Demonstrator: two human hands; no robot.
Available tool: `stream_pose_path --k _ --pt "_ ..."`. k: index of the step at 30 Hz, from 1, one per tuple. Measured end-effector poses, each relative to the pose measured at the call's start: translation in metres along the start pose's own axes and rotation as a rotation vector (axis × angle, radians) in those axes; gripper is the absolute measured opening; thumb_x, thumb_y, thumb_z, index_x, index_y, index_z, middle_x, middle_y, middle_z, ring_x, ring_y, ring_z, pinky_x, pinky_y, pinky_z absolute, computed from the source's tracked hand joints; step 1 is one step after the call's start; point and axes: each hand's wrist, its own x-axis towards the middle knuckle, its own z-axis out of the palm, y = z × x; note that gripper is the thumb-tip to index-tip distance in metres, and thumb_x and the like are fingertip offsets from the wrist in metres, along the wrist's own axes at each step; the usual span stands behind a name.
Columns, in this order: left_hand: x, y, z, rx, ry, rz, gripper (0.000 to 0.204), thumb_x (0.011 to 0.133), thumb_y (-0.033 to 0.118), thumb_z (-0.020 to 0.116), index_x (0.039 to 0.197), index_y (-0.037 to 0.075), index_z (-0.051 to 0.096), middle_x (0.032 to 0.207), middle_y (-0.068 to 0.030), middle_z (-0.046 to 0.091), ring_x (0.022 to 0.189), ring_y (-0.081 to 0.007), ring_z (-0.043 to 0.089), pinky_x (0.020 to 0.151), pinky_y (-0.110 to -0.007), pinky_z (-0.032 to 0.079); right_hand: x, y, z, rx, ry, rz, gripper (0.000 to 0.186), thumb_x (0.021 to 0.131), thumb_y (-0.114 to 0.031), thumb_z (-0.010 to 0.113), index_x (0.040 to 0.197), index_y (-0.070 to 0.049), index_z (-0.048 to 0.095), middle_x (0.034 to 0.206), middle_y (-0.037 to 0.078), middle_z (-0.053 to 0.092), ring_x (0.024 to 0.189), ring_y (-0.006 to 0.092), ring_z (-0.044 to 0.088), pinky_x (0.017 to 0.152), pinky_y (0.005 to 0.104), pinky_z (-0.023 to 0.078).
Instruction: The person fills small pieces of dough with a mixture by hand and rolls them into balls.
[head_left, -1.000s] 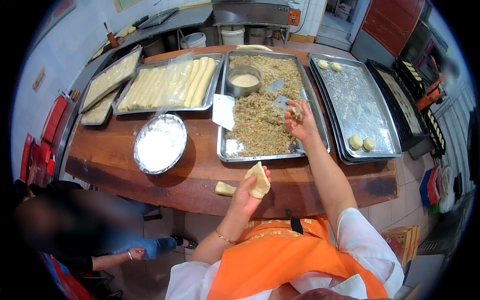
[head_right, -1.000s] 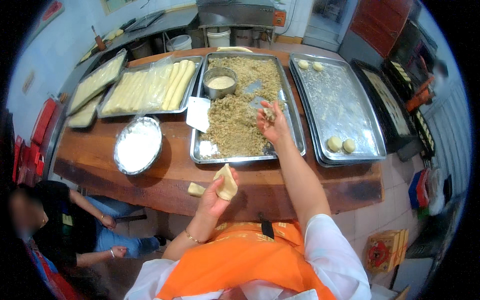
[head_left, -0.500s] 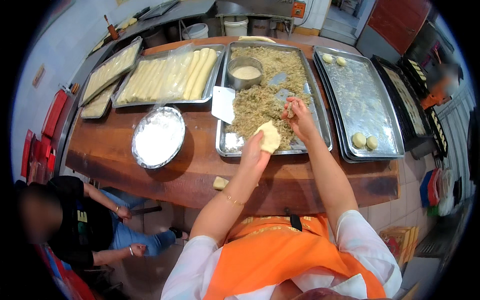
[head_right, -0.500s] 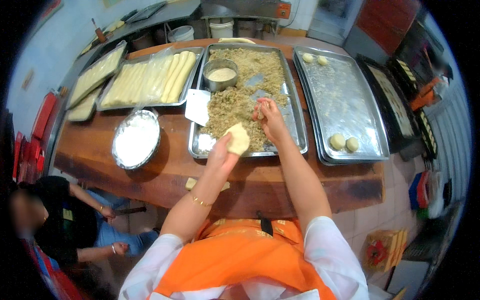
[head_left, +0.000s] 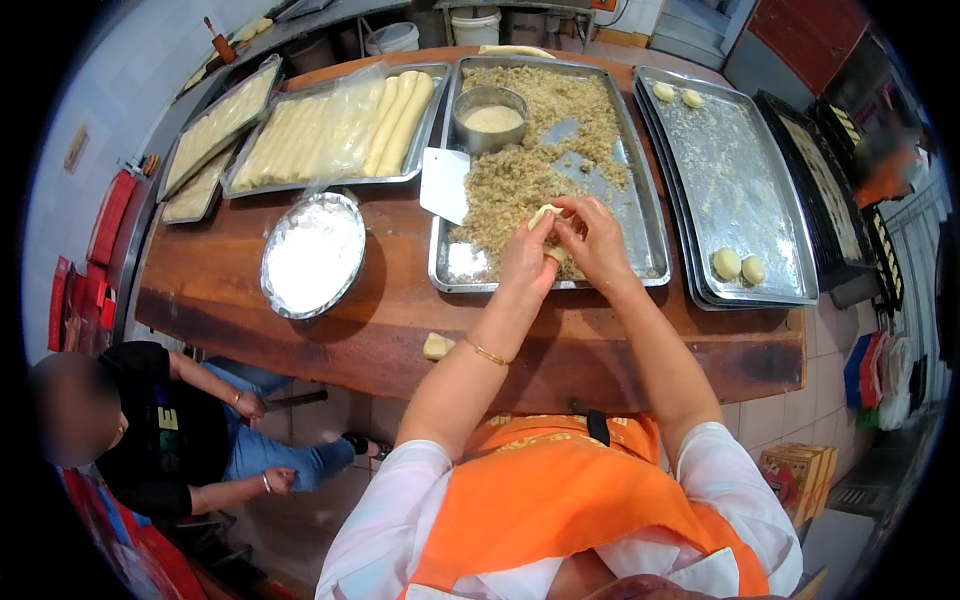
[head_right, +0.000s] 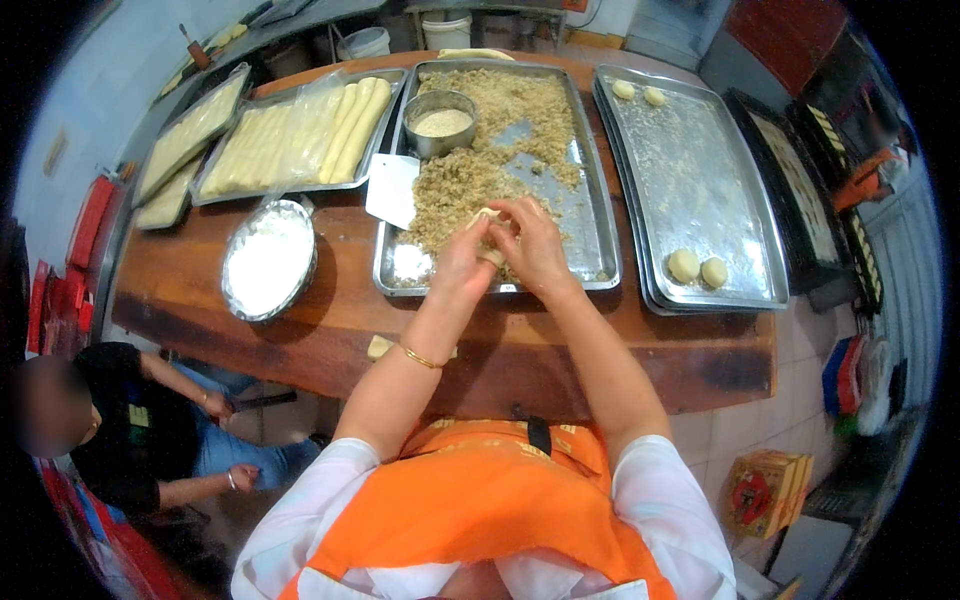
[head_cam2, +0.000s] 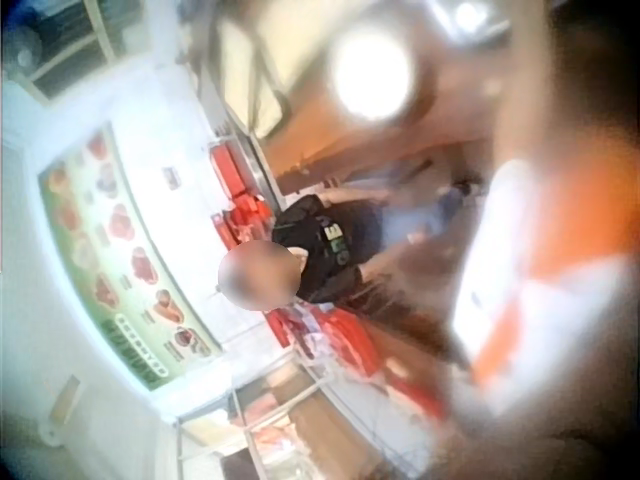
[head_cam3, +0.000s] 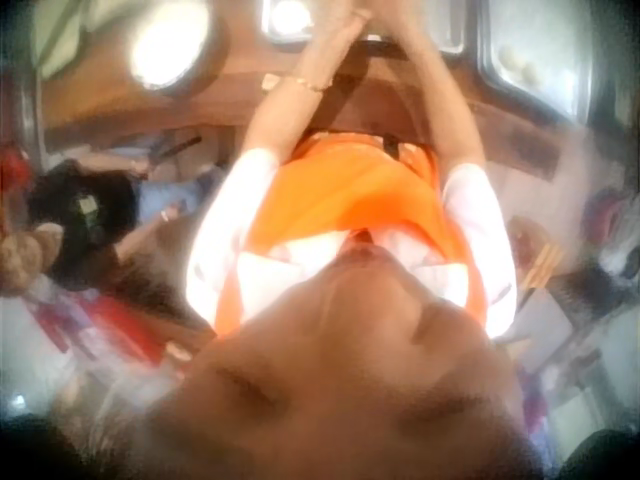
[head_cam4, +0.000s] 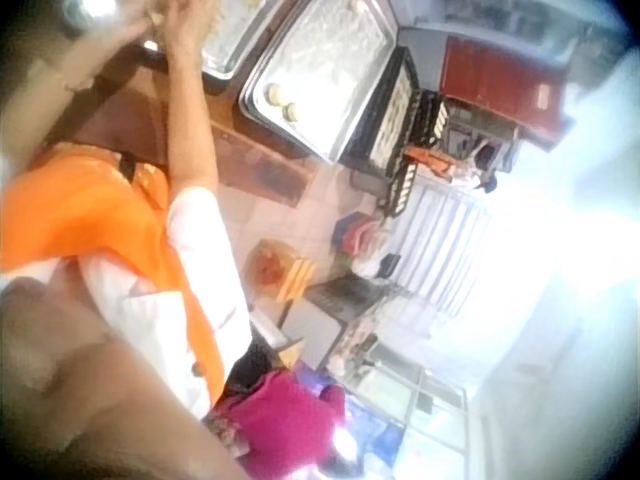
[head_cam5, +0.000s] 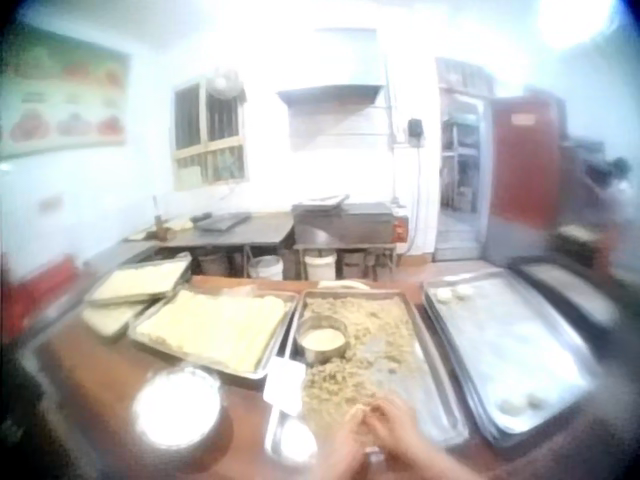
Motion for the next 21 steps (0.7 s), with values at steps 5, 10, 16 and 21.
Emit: stream_pose_path --k 5,10,16,21 --pt "-0.009 0.001 0.006 0.08 0.043 0.075 0.022 0.101 0.006 0.055 0.121 -0.002 0.055 0.109 -0.0098 0.063 0.094 -0.0193 0.064 0.085 -0.033 0.056 -0.004 0.0 0.002 0.106 0.022 0.019 0.021 0.079 -0.001 0.076 0.098 -0.004 0.068 0.09 0.012 0.064 0.077 0.0235 0.066 0.067 0.0327 0.053" --pt "-0.016 0.001 0.001 0.226 0.051 0.18 0.025 0.102 0.005 0.052 0.126 -0.002 0.053 0.112 -0.0114 0.064 0.094 -0.0176 0.065 0.085 -0.03 0.056 -0.014 -0.009 0.009 0.045 0.049 -0.091 0.022 0.077 0.001 0.076 0.097 -0.004 0.068 0.09 0.015 0.064 0.082 0.0319 0.066 0.071 0.0376 0.054" --pt "-0.043 0.03 0.025 0.189 -0.04 0.069 0.033 0.107 0.02 0.042 0.132 0.001 0.053 0.116 -0.0109 0.064 0.103 -0.0204 0.064 0.09 -0.033 0.055 -0.011 -0.024 -0.005 0.085 0.016 0.047 0.022 0.078 -0.003 0.077 0.098 -0.004 0.069 0.094 0.011 0.068 0.082 0.0245 0.068 0.073 0.0344 0.056" --pt "-0.046 0.037 0.033 0.04 -0.091 0.127 0.047 0.109 0.036 0.035 0.119 0.0 0.063 0.108 -0.0126 0.067 0.1 -0.0224 0.064 0.091 -0.035 0.055 -0.001 -0.042 -0.013 0.475 -0.101 0.206 0.014 0.084 0.001 0.073 0.097 0.002 0.068 0.099 0.003 0.069 0.082 0.0098 0.064 0.075 0.0258 0.056"
